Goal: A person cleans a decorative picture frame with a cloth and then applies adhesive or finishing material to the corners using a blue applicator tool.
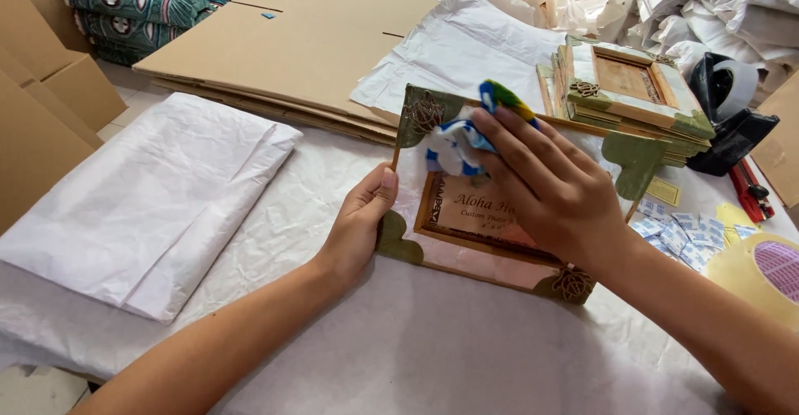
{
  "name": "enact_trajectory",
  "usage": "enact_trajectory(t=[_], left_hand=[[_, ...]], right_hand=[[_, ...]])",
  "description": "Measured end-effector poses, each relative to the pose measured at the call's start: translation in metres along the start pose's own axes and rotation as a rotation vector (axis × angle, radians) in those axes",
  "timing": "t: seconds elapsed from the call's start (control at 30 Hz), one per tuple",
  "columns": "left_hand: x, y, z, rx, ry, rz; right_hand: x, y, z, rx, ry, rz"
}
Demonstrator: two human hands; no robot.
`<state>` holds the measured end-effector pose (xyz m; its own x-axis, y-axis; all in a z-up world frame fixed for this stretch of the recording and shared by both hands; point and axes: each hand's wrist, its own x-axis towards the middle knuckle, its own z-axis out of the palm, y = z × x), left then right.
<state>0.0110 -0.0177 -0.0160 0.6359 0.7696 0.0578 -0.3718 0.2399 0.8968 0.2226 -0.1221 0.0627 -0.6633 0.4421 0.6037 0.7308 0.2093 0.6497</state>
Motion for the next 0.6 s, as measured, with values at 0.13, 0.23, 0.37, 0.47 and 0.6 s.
enact_trajectory(t=[0.13,0.23,0.37,0.47,0.6], left_hand=[[0.000,0.000,0.000,-0.042,-0.005,-0.041],[-0.001,0.002,0.001,-0.014,-0.021,-0.027],[-0.002,0.002,0.002,-0.018,-0.025,-0.031],[0.000,-0.002,0.000,-0.035,-0.031,-0.011],[0.001,-0.002,0.000,-0.027,-0.006,-0.024]], right_hand=[[-0.020,0.006,-0.016,0.040,-0.042,0.055],[-0.034,0.006,-0.030,0.056,-0.091,0.120],[-0.056,0.003,-0.039,-0.114,-0.174,0.123],[-0.068,0.001,-0.041,-0.168,-0.192,0.114],[-0.072,0.002,-0.050,-0.039,-0.112,0.099]])
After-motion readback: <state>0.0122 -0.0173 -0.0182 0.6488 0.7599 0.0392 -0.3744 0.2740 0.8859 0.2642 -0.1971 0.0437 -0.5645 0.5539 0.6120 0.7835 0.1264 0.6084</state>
